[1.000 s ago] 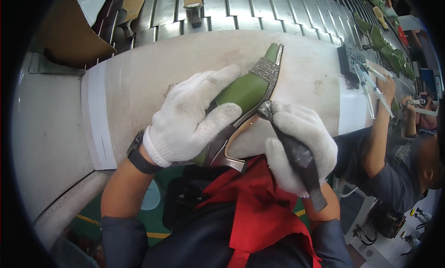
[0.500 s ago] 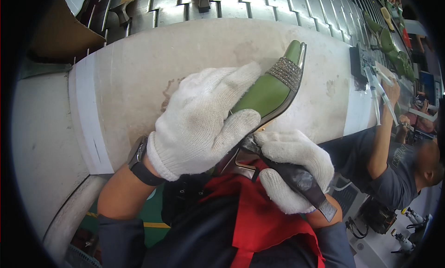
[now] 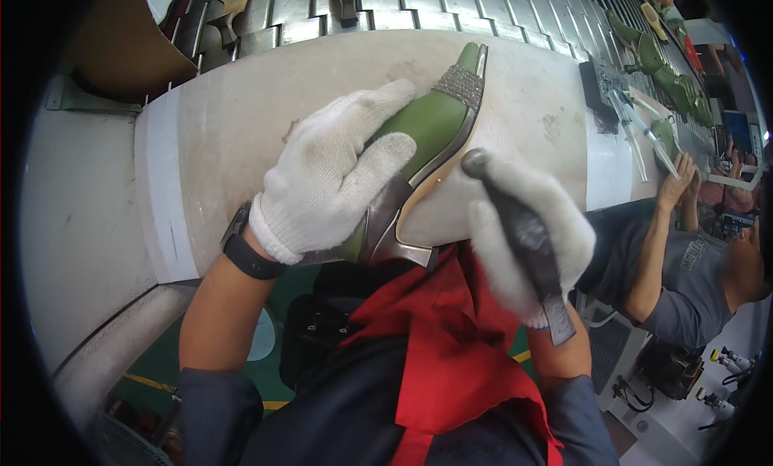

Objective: The person assembles high-heeled shoes on an assembly line by taking shoe lasts and outsoles from a conveyor, pressing the outsoles onto the shoes by hand, and tapping the edges and heels with a hammer.

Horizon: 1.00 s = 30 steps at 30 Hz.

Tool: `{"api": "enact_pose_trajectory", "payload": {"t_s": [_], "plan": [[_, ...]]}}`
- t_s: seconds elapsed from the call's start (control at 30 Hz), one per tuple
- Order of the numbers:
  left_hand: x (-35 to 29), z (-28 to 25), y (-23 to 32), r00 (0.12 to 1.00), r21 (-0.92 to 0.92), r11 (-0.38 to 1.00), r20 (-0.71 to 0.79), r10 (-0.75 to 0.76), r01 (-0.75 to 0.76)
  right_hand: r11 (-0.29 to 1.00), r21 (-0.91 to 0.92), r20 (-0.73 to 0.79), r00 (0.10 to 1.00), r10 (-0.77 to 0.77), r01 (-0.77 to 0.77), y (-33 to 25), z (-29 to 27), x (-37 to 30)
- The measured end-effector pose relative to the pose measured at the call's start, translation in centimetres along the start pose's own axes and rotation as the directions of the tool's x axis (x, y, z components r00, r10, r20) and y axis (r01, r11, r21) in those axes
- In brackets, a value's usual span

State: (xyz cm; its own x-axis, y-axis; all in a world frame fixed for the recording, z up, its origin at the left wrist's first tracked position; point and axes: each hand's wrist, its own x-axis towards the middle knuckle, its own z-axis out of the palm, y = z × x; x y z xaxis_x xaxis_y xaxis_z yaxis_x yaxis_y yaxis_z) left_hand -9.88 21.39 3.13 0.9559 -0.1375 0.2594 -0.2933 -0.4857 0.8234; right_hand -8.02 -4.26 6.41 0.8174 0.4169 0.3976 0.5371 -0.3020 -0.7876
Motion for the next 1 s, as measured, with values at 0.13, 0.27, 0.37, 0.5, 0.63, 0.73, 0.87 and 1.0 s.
{"api": "enact_pose_trajectory", "payload": {"t_s": [0.13,0.27,0.37,0.5,0.63,0.73,0.87,1.0], "plan": [[0.7,-0.4,1.0,0.997,0.148,0.989,0.080,-0.013,0.001,0.977,0.065,-0.120,0.970,0.210,-0.203,-0.4,-3.4,0.4],[3.2,0.6,4.1,0.989,0.324,0.941,0.075,-0.125,0.095,0.949,0.294,-0.259,0.946,0.196,-0.116,-1.5,-3.8,2.4],[4.8,1.8,4.5,0.947,0.330,0.910,0.113,-0.301,0.250,0.943,0.287,-0.048,0.980,0.191,-0.170,-1.5,-3.3,3.6],[5.0,2.8,4.1,0.978,0.316,0.934,0.065,-0.199,0.169,0.833,0.422,0.135,0.934,0.332,-0.357,0.8,-2.5,5.4],[4.8,2.1,4.4,0.969,0.301,0.931,0.073,-0.238,0.206,0.850,0.420,0.132,0.948,0.290,-0.318,3.1,-2.3,9.4],[5.6,1.6,4.6,0.946,0.318,0.916,0.131,-0.298,0.245,0.665,0.535,0.170,0.837,0.520,-0.521,5.4,-2.7,11.6],[4.9,1.3,5.2,0.957,0.406,0.892,0.119,-0.266,0.198,0.644,0.554,0.168,0.829,0.534,-0.527,9.8,-2.6,9.3],[3.1,-2.0,8.8,0.938,0.175,0.976,-0.300,0.175,-0.127,0.636,0.615,0.089,0.842,0.531,-0.466,7.7,-2.7,4.8]]}}
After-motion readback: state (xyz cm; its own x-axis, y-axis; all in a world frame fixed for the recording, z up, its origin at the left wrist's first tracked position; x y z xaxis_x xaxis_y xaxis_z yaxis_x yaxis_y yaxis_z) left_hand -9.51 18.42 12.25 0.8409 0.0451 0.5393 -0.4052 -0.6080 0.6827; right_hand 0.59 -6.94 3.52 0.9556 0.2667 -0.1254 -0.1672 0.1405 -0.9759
